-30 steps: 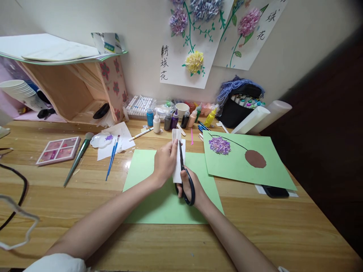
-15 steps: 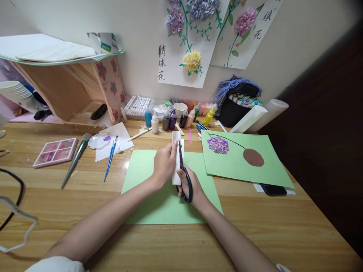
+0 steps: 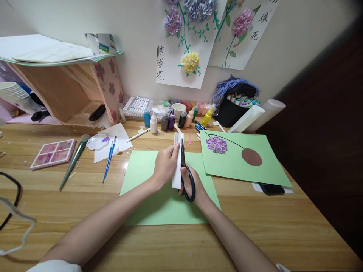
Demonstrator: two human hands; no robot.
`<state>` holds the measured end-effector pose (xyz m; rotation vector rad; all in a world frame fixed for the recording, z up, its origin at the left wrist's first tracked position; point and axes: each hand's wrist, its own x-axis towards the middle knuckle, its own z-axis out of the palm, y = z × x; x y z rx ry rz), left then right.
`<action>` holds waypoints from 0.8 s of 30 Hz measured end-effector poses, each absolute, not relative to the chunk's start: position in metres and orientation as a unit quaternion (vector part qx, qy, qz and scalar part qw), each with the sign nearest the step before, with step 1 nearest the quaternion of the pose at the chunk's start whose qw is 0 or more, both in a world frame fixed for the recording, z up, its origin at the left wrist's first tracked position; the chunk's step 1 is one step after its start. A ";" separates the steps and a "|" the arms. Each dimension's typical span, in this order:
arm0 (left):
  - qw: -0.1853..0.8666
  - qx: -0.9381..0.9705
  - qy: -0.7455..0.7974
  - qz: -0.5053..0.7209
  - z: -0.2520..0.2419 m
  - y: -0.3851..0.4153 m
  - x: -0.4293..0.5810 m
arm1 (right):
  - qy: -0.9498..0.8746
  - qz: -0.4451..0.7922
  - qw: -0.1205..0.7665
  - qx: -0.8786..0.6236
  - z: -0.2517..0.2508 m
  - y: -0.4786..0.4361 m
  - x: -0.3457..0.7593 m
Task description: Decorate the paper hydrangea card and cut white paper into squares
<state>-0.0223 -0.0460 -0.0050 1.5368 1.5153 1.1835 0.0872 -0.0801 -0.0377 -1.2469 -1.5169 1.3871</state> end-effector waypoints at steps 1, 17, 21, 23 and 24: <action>0.334 0.588 0.581 0.453 -0.005 -0.046 -0.022 | -0.585 0.540 0.360 -0.486 -0.038 -0.080 0.087; 0.369 0.582 0.567 0.451 -0.012 -0.049 -0.019 | -0.607 0.517 0.355 -0.489 -0.034 -0.079 0.089; 0.369 0.578 0.569 0.454 -0.011 -0.050 -0.019 | -0.598 0.525 0.360 -0.487 -0.037 -0.079 0.090; 0.369 0.577 0.569 0.455 -0.011 -0.050 -0.019 | -0.590 0.529 0.362 -0.491 -0.038 -0.079 0.089; 0.369 0.576 0.569 0.455 -0.011 -0.050 -0.019 | -0.586 0.531 0.362 -0.494 -0.039 -0.079 0.089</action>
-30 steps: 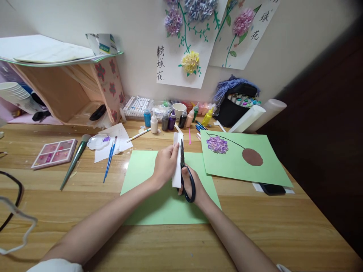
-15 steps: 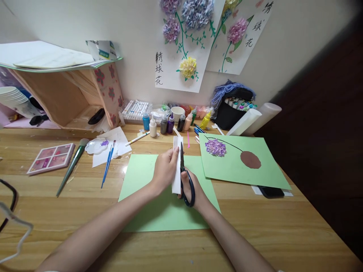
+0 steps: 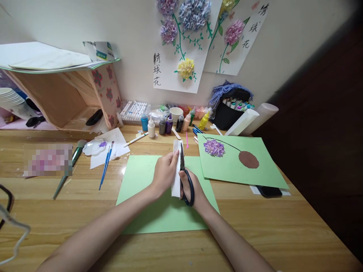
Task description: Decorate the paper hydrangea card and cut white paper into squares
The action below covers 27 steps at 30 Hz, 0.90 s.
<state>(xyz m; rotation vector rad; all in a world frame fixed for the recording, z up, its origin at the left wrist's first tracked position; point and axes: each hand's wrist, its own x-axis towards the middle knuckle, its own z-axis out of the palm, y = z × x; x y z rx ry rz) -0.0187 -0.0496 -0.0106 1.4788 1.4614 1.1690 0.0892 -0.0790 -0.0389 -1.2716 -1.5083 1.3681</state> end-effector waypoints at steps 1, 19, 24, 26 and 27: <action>0.370 0.575 0.571 0.455 -0.010 -0.049 -0.019 | -0.582 0.533 0.362 -0.497 -0.039 -0.079 0.089; 0.400 0.575 0.558 0.444 -0.010 -0.051 -0.017 | -0.580 0.531 0.357 -0.504 -0.032 -0.074 0.095; 0.394 0.578 0.559 0.445 -0.014 -0.052 -0.016 | -0.560 0.533 0.372 -0.514 -0.033 -0.072 0.097; 0.377 0.583 0.573 0.435 -0.011 -0.047 -0.021 | -0.544 0.540 0.381 -0.517 -0.035 -0.070 0.099; 0.362 0.589 0.587 0.421 -0.009 -0.043 -0.026 | -0.535 0.544 0.385 -0.520 -0.035 -0.069 0.100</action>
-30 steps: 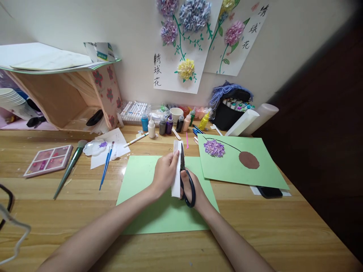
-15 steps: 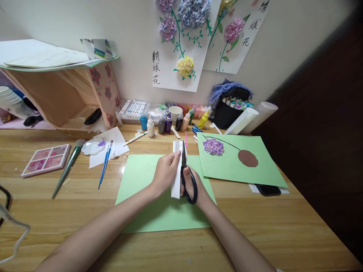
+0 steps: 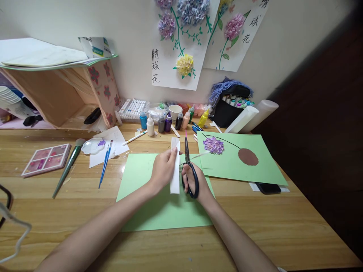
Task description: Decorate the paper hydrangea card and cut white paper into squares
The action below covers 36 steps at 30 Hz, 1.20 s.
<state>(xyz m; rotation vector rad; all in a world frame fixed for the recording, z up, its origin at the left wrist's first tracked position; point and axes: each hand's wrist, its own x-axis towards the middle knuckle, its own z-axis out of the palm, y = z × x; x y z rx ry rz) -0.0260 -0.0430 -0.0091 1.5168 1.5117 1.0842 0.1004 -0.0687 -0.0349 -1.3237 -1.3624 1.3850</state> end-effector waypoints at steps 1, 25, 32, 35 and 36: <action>0.344 0.597 0.605 0.399 -0.006 -0.038 -0.033 | -0.528 0.547 0.389 -0.520 -0.035 -0.068 0.102; 0.367 0.744 0.528 0.180 -0.001 -0.013 -0.076 | -0.448 0.562 0.549 -0.426 -0.032 -0.060 0.124; 0.201 0.703 0.589 0.344 0.071 0.047 -0.122 | -0.408 0.582 0.547 -0.442 -0.043 -0.054 0.123; -0.008 0.702 0.668 0.245 0.095 0.093 -0.133 | -0.409 0.584 0.543 -0.443 -0.047 -0.053 0.120; -0.024 0.699 0.678 0.226 0.098 0.108 -0.134 | -0.412 0.586 0.540 -0.442 -0.048 -0.053 0.119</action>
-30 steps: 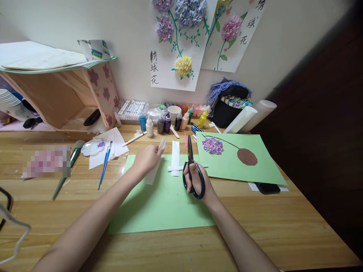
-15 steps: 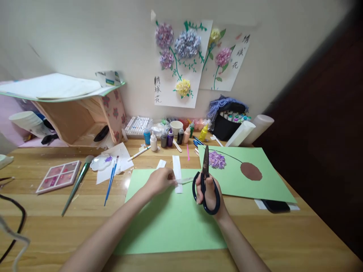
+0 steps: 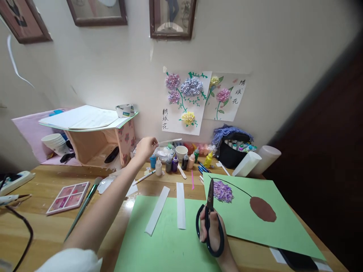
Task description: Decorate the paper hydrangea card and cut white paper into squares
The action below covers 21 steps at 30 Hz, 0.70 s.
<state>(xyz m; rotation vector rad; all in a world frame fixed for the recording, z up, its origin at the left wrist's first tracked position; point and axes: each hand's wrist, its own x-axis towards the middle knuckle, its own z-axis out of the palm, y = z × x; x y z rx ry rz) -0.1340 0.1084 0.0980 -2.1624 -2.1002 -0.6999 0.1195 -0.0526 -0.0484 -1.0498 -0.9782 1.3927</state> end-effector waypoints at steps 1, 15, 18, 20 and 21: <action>0.029 -0.696 -0.685 -0.214 0.099 0.123 -0.134 | -0.415 0.587 0.538 -0.441 -0.050 -0.052 0.119; -0.041 -0.747 -0.638 -0.179 0.028 -0.001 -0.090 | -0.468 0.485 0.497 -0.546 -0.029 -0.050 0.116; -0.112 -0.701 -0.689 -0.145 -0.014 -0.039 -0.092 | -0.449 0.526 0.510 -0.511 -0.034 -0.048 0.113; -0.142 -0.684 -0.695 -0.168 -0.033 -0.047 -0.094 | -0.425 0.561 0.521 -0.483 -0.038 -0.048 0.109; -0.161 -0.680 -0.691 -0.185 -0.038 -0.048 -0.094 | -0.412 0.575 0.529 -0.468 -0.039 -0.049 0.107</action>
